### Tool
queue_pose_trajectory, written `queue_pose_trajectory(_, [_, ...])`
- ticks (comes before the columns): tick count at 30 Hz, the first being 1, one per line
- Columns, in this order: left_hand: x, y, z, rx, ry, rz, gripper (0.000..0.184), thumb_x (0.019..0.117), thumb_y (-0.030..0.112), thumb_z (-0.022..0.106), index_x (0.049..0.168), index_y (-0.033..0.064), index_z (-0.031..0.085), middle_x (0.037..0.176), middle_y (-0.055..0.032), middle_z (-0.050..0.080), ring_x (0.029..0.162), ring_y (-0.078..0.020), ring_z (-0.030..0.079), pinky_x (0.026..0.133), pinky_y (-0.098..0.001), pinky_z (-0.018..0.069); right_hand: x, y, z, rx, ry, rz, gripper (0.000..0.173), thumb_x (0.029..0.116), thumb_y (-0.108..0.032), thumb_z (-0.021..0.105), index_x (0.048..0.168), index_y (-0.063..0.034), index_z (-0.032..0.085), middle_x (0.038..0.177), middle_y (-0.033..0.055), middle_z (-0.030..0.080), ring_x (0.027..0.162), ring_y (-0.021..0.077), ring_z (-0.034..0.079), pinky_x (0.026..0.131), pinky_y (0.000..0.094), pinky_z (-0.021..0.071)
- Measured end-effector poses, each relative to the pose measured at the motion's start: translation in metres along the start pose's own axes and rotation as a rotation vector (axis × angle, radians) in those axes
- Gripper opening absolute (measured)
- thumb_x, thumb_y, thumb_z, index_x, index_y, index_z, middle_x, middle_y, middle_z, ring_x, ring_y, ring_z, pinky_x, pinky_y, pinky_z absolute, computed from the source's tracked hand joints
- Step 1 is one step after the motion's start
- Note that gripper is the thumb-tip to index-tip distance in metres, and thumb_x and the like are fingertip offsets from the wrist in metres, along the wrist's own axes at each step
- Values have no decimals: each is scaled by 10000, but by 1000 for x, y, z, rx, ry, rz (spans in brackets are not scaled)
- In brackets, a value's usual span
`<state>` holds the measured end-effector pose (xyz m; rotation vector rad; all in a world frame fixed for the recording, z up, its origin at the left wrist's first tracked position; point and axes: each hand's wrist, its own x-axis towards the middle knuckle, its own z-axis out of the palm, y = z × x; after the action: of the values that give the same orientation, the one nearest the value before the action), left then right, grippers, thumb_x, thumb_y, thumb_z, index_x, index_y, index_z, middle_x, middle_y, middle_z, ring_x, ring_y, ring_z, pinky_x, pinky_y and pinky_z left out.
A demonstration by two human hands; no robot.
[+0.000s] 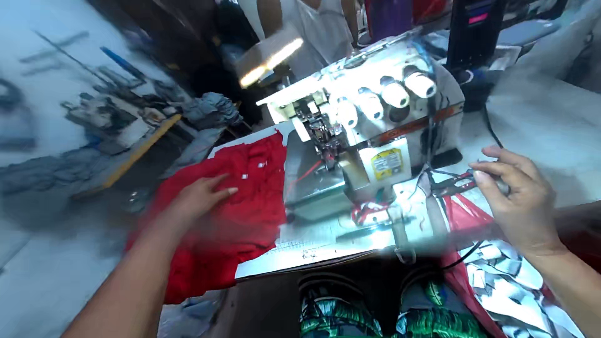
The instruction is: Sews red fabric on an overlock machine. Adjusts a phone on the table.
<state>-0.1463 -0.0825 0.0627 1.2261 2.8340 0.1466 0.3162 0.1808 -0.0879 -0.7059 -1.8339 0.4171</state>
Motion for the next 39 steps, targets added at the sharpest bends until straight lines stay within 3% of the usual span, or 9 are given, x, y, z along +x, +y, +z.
queue_pose_trajectory(4, [-11, -31, -25, -142, 170, -173, 418, 1087, 215, 500, 1456, 22, 530, 1420, -303, 540, 1318, -514, 494, 1062, -715, 348, 3, -2, -2, 72, -24, 49, 310, 1028, -196, 575, 1155, 50, 715, 1345, 280, 594, 1165, 334, 629, 983, 419, 513])
queue_pose_trajectory(9, [-20, -19, -12, -6, 68, -336, 362, 1084, 99, 477, 1417, -13, 564, 1412, -313, 550, 1348, -513, 478, 1107, -679, 321, 5, -3, -3, 127, -59, 19, 287, 1023, -178, 577, 1164, 27, 719, 1354, 262, 590, 1134, 321, 635, 941, 406, 530])
queue_pose_trajectory(14, [2, -18, 32, 176, 26, -183, 406, 1034, -36, 472, 1430, -5, 558, 1518, -267, 472, 1402, -494, 432, 1137, -662, 321, 4, -3, -3, 139, -76, 19, 261, 1008, -152, 591, 1152, 18, 728, 1352, 256, 597, 1185, 337, 624, 973, 403, 528])
queue_pose_trajectory(22, [-10, -5, 27, 463, 19, -199, 232, 1005, 50, 597, 1206, -36, 677, 1292, -303, 625, 1227, -531, 571, 987, -730, 425, 4, -5, -5, 142, -102, 28, 237, 1002, -120, 602, 1161, -3, 733, 1367, 242, 587, 1180, 317, 623, 964, 369, 529])
queue_pose_trajectory(25, [-21, -5, 9, 377, 175, -67, 193, 996, 31, 612, 1114, -105, 681, 1199, -368, 632, 1145, -592, 588, 931, -772, 431, 4, -5, -4, 156, -79, 30, 226, 993, -109, 612, 1146, -3, 740, 1362, 251, 591, 1184, 341, 617, 961, 384, 530])
queue_pose_trajectory(28, [-30, 19, -17, 134, 283, -80, 269, 1041, 36, 527, 1221, -146, 612, 1217, -427, 589, 1182, -646, 530, 981, -792, 365, 4, -5, -3, 176, -74, 22, 226, 994, -111, 614, 1143, 4, 741, 1366, 258, 586, 1163, 351, 622, 938, 388, 540])
queue_pose_trajectory(31, [-50, 48, -30, -78, 392, 1, 288, 1068, 77, 483, 1268, -110, 568, 1213, -357, 611, 1135, -526, 596, 981, -702, 423, 4, -4, -4, 215, -85, 37, 234, 1001, -123, 613, 1161, -3, 734, 1389, 248, 576, 1179, 342, 620, 949, 389, 536])
queue_pose_trajectory(35, [-75, 96, -46, -132, 372, 364, 209, 1032, 36, 494, 1166, -100, 580, 1067, -180, 622, 921, -161, 590, 872, -371, 505, 5, -5, -5, 279, -47, 51, 219, 992, -114, 622, 1131, 7, 739, 1367, 253, 597, 1213, 366, 609, 973, 415, 529])
queue_pose_trajectory(39, [-91, 136, -51, -32, 275, 647, 158, 976, 43, 558, 1045, -44, 670, 961, -76, 685, 846, -51, 637, 826, -266, 551, 6, -35, -7, 345, -43, -106, 200, 968, -116, 622, 1043, 16, 752, 1280, 222, 660, 1274, 355, 595, 1052, 423, 507])
